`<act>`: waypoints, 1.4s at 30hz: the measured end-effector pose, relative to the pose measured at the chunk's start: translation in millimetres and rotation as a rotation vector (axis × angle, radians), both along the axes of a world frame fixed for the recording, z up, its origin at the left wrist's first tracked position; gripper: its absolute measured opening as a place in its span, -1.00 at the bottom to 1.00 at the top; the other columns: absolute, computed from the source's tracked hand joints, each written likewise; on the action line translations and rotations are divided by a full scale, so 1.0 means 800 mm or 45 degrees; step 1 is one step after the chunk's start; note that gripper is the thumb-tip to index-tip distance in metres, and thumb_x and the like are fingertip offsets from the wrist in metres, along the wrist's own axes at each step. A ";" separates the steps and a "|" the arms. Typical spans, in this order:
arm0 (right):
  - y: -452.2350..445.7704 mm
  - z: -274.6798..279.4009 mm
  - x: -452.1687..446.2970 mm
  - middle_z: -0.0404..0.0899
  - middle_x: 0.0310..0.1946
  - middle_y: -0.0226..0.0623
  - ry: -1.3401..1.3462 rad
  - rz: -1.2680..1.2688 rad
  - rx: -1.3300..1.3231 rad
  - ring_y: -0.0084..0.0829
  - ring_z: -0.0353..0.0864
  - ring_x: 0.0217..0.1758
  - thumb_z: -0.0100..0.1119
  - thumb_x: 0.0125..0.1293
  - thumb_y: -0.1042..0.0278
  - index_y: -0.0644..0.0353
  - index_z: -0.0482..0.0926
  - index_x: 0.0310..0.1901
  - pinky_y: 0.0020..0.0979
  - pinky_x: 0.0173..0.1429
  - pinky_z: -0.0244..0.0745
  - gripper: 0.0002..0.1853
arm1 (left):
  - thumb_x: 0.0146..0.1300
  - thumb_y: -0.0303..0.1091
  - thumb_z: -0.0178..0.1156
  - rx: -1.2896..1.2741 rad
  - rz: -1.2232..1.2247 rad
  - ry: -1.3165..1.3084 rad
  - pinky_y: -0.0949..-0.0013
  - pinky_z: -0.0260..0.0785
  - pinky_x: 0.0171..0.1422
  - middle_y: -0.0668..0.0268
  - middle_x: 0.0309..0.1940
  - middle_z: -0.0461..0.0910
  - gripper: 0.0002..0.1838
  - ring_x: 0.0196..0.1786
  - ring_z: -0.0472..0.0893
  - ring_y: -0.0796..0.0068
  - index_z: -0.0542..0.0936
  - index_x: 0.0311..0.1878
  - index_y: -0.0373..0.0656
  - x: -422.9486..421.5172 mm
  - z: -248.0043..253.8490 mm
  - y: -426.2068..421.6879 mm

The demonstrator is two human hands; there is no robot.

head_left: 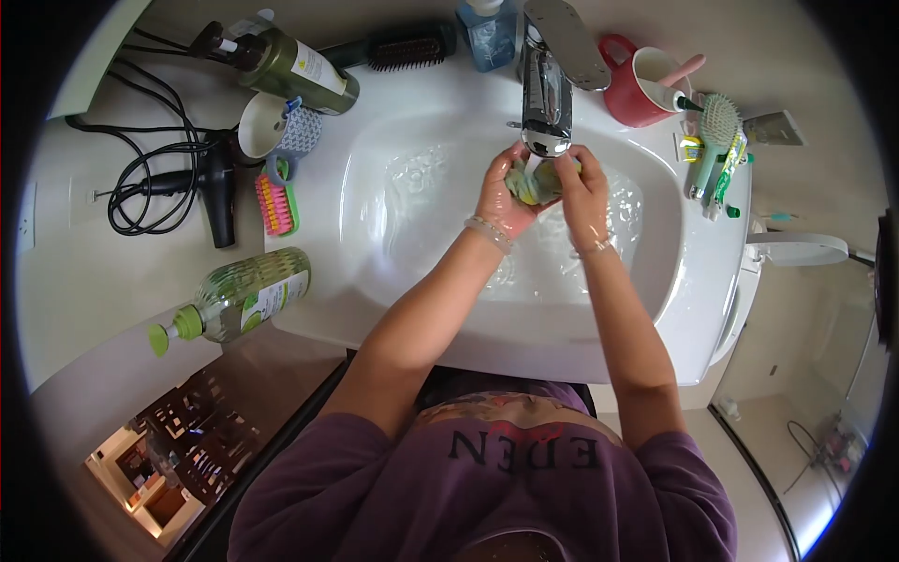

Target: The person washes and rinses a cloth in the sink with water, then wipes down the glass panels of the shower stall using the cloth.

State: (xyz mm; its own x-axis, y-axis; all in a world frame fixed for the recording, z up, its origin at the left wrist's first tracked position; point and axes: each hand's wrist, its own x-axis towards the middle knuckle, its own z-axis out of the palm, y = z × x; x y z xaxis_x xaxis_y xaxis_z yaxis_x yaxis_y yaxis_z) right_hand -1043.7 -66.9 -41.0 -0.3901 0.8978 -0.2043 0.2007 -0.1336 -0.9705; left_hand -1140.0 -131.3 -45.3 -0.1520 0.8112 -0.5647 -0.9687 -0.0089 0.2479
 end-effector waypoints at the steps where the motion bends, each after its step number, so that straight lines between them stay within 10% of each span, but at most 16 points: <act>1: 0.003 0.017 0.012 0.53 -0.21 -0.16 -0.092 0.046 0.313 -0.30 0.49 -0.14 0.18 0.18 0.33 0.25 0.55 -0.22 -0.33 -0.05 0.38 -0.81 | 0.25 0.13 -0.05 0.073 0.015 -0.042 0.08 0.34 0.18 0.23 0.01 0.46 -0.55 0.10 0.46 0.25 0.45 0.01 0.02 0.001 -0.005 0.006; 7: 0.027 0.174 0.021 0.49 0.05 -0.10 -0.047 0.124 1.618 -0.11 0.46 0.10 0.20 0.00 0.59 0.24 0.49 0.01 -0.22 0.16 0.31 -0.56 | 0.26 -0.09 0.04 0.002 -0.046 0.067 0.13 0.42 0.05 0.25 -0.11 0.49 -0.64 -0.04 0.53 0.28 0.40 0.02 -0.08 -0.001 -0.037 0.029; 14: 0.027 0.164 0.003 0.44 0.12 -0.14 -0.366 0.582 1.780 -0.09 0.36 0.25 0.17 0.01 0.63 0.24 0.46 0.08 -0.14 0.29 0.25 -0.51 | 0.18 -0.28 0.18 -0.067 0.067 0.476 0.29 0.45 -0.11 0.27 -0.29 0.55 -0.76 -0.24 0.57 0.40 0.51 -0.14 -0.19 -0.009 0.013 0.006; 18: -0.015 0.145 0.042 0.40 0.19 -0.11 -0.183 0.487 1.239 -0.18 0.33 0.31 0.15 0.11 0.58 0.23 0.45 0.13 -0.22 0.33 0.22 -0.52 | 0.09 -0.43 0.25 -0.131 0.147 0.841 0.34 0.44 -0.14 0.31 -0.35 0.58 -0.85 -0.24 0.56 0.46 0.57 -0.28 -0.26 -0.031 0.017 -0.020; 24: -0.082 0.023 0.104 0.55 -0.03 -0.27 0.392 0.138 -1.325 -0.39 0.56 0.00 -0.06 0.40 0.17 0.24 0.43 0.12 -0.33 0.13 0.44 -0.62 | 0.05 -0.33 0.29 0.572 -0.602 2.405 0.32 0.45 -0.07 0.29 -0.32 0.54 -0.89 -0.16 0.56 0.27 0.63 -0.32 -0.03 0.011 0.042 -0.100; 30: -0.120 -0.031 0.085 0.58 -0.41 -0.35 0.796 0.231 -1.986 -0.49 0.58 -0.34 -0.05 0.37 -0.01 0.23 0.54 -0.18 -0.45 -0.20 0.54 -0.59 | -0.02 -0.30 0.30 0.899 -0.599 2.656 0.27 0.43 -0.05 0.33 -0.33 0.49 -0.82 -0.07 0.50 0.32 0.63 -0.28 0.02 0.049 0.045 -0.136; 36: -0.140 -0.023 0.008 0.48 -0.54 -0.34 0.539 -0.355 -1.128 -0.50 0.50 -0.43 0.11 0.19 0.33 0.19 0.48 -0.43 -0.50 -0.28 0.43 -0.87 | 0.22 -0.24 0.23 -0.230 0.121 1.360 0.49 0.37 -0.13 0.39 -0.47 0.50 -0.79 -0.28 0.52 0.52 0.57 -0.21 -0.17 0.059 0.036 -0.139; 42: -0.134 -0.023 -0.011 0.37 -0.64 -0.39 -0.067 0.215 0.205 -0.59 0.30 -0.56 0.17 0.16 0.35 0.27 0.39 -0.55 -0.49 -0.48 0.25 -0.76 | 0.23 -0.23 0.23 -0.408 0.494 0.223 0.47 0.33 -0.28 0.40 -0.53 0.41 -0.70 -0.44 0.41 0.57 0.49 -0.09 -0.21 0.025 -0.003 -0.149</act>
State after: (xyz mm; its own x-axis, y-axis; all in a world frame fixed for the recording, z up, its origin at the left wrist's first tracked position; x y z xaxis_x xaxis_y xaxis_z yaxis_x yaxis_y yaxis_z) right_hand -1052.8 -174.1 -59.8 -0.5299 0.8435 -0.0878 0.2581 0.0618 -0.9641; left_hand -1120.3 -250.7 -47.7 -0.5205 0.4677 -0.7144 -0.8533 -0.2556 0.4544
